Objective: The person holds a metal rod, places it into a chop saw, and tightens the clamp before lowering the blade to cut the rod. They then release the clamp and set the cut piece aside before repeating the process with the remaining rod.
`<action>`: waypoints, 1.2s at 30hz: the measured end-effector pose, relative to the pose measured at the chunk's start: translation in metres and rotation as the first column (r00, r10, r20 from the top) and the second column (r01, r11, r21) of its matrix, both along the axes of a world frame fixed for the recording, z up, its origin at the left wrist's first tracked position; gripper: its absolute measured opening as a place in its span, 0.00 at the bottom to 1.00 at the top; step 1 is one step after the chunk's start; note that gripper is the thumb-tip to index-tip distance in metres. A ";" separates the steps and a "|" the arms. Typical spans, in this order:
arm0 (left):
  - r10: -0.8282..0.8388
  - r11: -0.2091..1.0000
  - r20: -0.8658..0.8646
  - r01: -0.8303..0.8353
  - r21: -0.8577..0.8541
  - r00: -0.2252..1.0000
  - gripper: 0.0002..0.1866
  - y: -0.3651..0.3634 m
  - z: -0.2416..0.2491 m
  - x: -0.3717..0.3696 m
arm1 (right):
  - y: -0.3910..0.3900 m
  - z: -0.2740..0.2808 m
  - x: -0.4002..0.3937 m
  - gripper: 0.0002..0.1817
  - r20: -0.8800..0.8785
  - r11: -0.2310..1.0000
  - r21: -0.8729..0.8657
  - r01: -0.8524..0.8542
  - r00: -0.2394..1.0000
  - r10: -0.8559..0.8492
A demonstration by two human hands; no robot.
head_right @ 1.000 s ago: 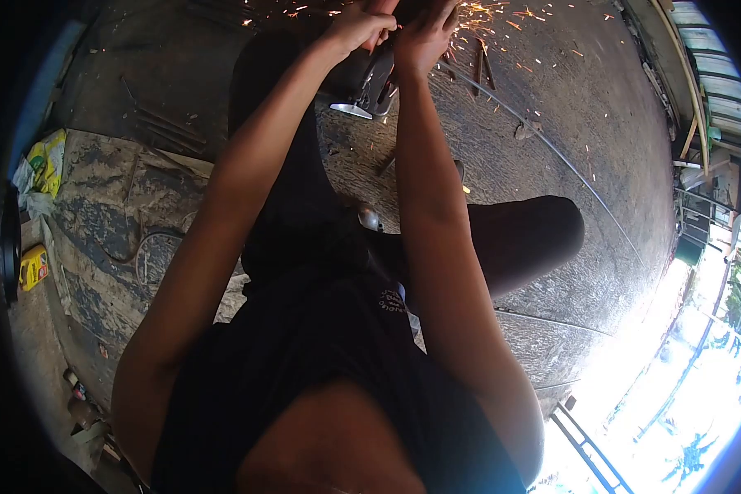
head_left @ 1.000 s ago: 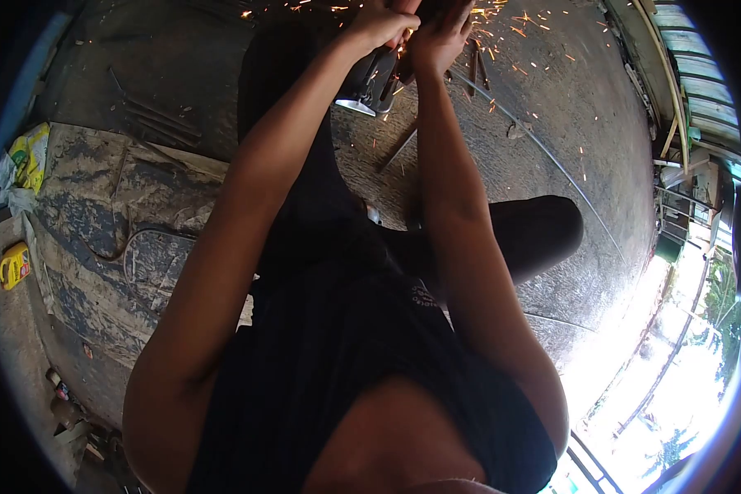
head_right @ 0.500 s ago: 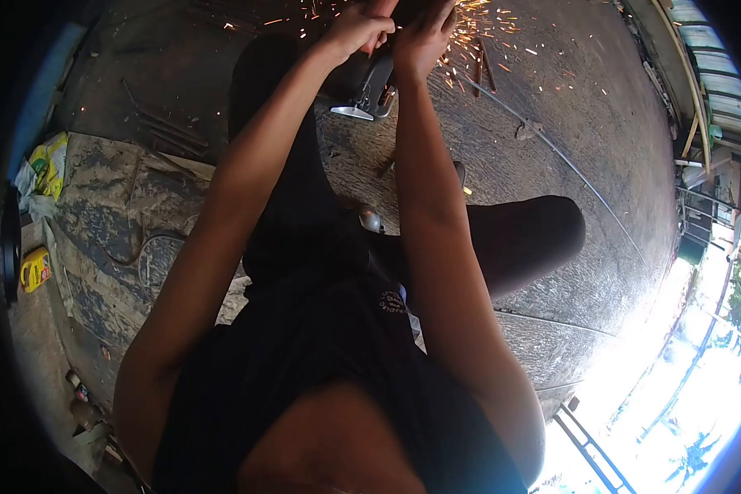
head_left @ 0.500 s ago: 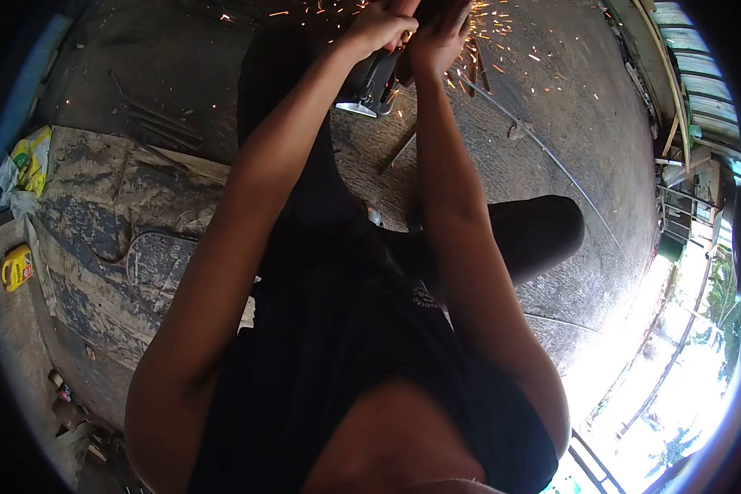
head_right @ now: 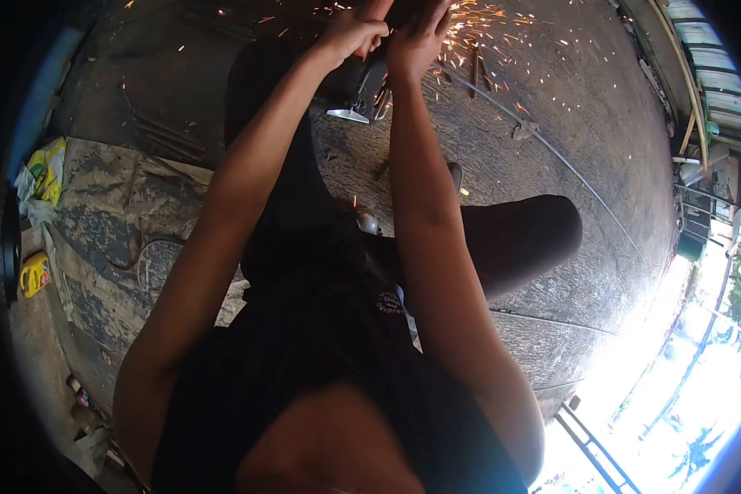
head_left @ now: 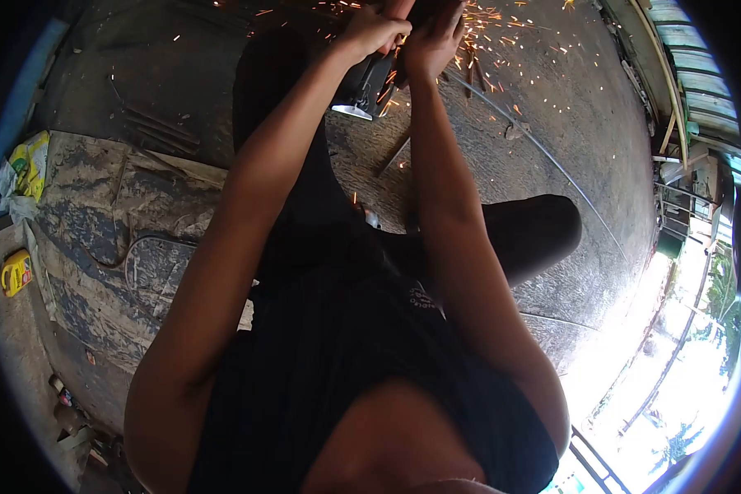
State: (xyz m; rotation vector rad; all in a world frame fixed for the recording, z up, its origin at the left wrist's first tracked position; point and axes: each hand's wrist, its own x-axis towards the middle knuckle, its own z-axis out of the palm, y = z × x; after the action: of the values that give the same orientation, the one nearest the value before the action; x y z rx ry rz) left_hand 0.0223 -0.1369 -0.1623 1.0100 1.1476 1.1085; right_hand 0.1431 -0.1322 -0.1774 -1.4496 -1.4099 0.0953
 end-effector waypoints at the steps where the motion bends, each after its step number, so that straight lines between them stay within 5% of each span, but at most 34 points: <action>1: 0.007 1.000 0.015 -0.007 -0.003 1.000 0.10 0.000 -0.002 0.000 | 0.002 -0.001 0.002 0.41 -0.023 0.999 0.025 -0.039 0.999 0.039; 4: -0.087 0.995 -0.006 0.086 -0.051 0.996 0.10 0.005 -0.007 -0.003 | 0.001 -0.001 0.001 0.41 -0.044 0.996 0.045 -0.075 0.996 0.077; 12: -0.003 1.000 0.052 0.002 0.028 0.999 0.09 -0.001 0.001 -0.001 | -0.002 0.004 0.000 0.39 -0.053 0.997 0.021 -0.070 0.996 0.071; 14: -0.010 1.000 0.028 0.010 0.022 1.000 0.09 -0.001 0.001 -0.002 | -0.008 0.011 -0.003 0.39 -0.220 0.986 -0.057 -0.158 0.965 0.142; 17: -0.016 1.000 0.069 0.015 0.015 0.998 0.09 -0.001 0.000 0.000 | 0.002 -0.008 0.001 0.40 0.012 0.994 0.103 -0.039 0.999 0.038; 27: 0.016 1.000 -0.004 -0.016 0.024 1.000 0.09 -0.002 0.002 0.001 | -0.004 0.003 -0.002 0.42 -0.072 0.997 -0.024 -0.074 0.995 0.072; 30: 0.013 0.998 0.086 -0.019 0.068 0.996 0.09 -0.005 0.003 0.002 | 0.000 -0.003 0.000 0.42 0.096 0.981 0.185 -0.051 0.995 0.033; 32: 0.010 0.996 0.155 -0.024 0.089 0.988 0.09 -0.006 0.005 0.001 | -0.001 -0.003 -0.001 0.41 -0.093 0.998 -0.019 -0.058 0.994 0.056; 36: 0.030 0.999 0.065 -0.032 0.028 0.997 0.08 -0.006 0.005 0.004 | -0.001 -0.001 0.000 0.40 -0.053 0.997 0.051 -0.062 0.997 0.064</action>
State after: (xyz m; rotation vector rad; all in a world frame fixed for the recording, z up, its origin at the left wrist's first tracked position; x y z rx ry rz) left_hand 0.0259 -0.1432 -0.1570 0.9748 1.1012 1.1773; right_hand 0.1428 -0.1337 -0.1789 -1.3528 -1.4042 0.1382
